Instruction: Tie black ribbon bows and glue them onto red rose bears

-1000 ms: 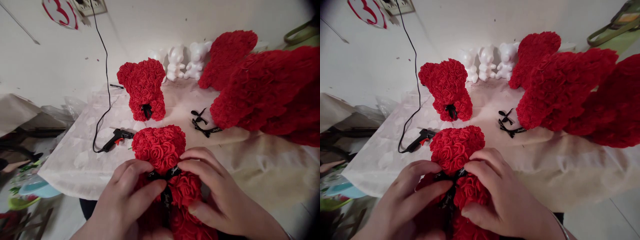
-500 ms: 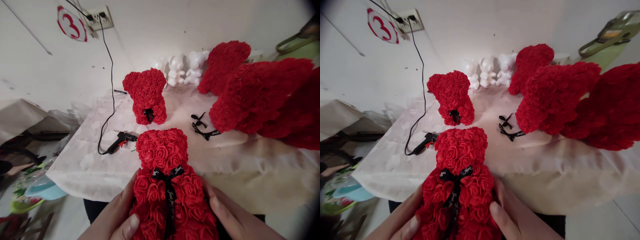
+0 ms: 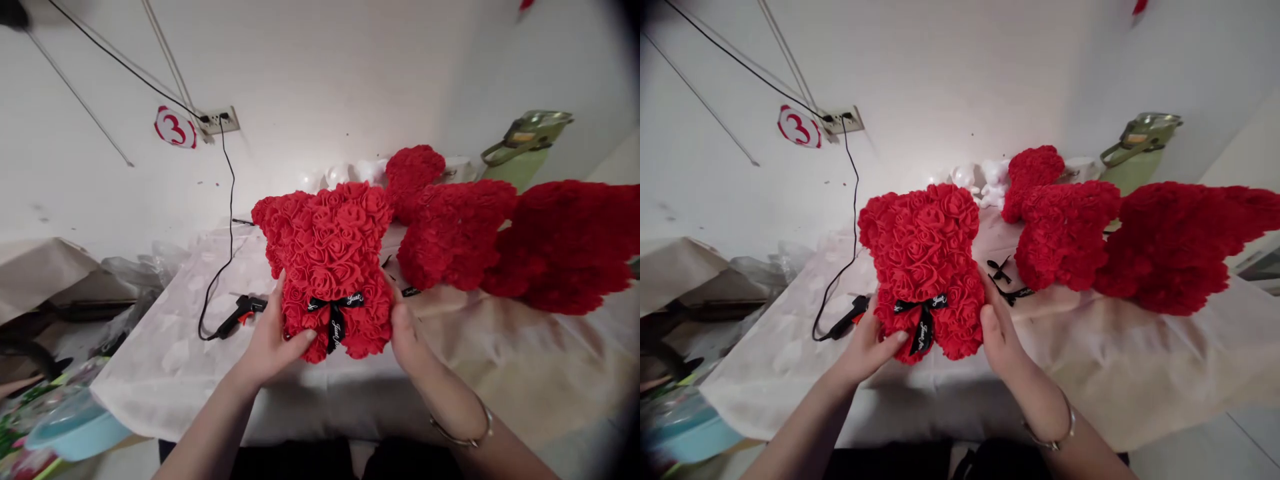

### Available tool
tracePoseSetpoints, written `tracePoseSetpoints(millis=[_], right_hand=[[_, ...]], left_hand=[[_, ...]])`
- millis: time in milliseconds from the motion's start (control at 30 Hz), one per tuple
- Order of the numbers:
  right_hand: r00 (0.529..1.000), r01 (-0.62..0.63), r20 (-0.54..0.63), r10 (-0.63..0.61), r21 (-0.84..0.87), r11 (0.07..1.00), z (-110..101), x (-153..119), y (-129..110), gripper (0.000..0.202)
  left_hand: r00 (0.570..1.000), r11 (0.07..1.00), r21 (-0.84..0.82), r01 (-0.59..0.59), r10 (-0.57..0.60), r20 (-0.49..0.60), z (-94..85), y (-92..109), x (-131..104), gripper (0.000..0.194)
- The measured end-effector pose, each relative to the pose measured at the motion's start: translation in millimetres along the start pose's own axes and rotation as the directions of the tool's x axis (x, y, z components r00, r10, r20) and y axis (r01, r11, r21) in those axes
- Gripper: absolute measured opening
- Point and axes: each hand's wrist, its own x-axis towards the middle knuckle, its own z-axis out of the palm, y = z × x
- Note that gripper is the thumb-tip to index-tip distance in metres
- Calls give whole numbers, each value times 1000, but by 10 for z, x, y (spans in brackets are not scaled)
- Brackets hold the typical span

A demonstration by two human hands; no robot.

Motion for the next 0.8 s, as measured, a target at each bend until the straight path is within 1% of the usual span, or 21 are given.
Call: tracePoseSetpoints(millis=[67, 133, 200, 267, 333, 400, 467, 533, 600, 667, 800], right_hand=[[999, -24, -47, 24, 5, 1000, 77, 22, 229, 55], [993, -100, -70, 99, -3, 995, 134, -15, 411, 55], [983, -166, -82, 164, -12, 986, 173, -76, 532, 55], [978, -188, -95, 185, -20, 982, 191, -127, 595, 55], [978, -185, -99, 181, -30, 982, 191, -153, 618, 56], [979, -180, -100, 176, -35, 983, 182, -162, 626, 56], [979, -178, -105, 176, -10, 984, 174, -165, 638, 58], [973, -190, -124, 196, 57, 980, 174, -169, 660, 60], [961, -214, -148, 233, 134, 968, 178, -170, 684, 62], [950, -240, -160, 267, 171, 956, 183, -164, 703, 64], [948, -253, -154, 277, 159, 954, 186, -127, 698, 64]], left_hand=[[1000, 1000, 11, 14, -14, 12, 130, -261, 70, 92], [998, 999, 19, 35, -36, 44, 252, -490, 76, 86], [996, 998, 23, 61, -63, 65, 344, -652, 45, 79], [995, 996, 39, 75, -77, 59, 392, -734, 8, 71], [997, 995, 68, 67, -70, 40, 404, -751, -14, 67], [998, 993, 107, 52, -56, 36, 398, -735, -25, 70], [999, 986, 162, 32, -38, 33, 390, -717, -35, 80], [1000, 974, 227, 8, -13, 21, 389, -710, -48, 92], [1000, 961, 277, -14, 13, 5, 394, -714, -62, 99], [1000, 953, 302, -28, 30, -2, 399, -721, -70, 101], [999, 946, 322, -48, 52, -2, 403, -715, -60, 98]])
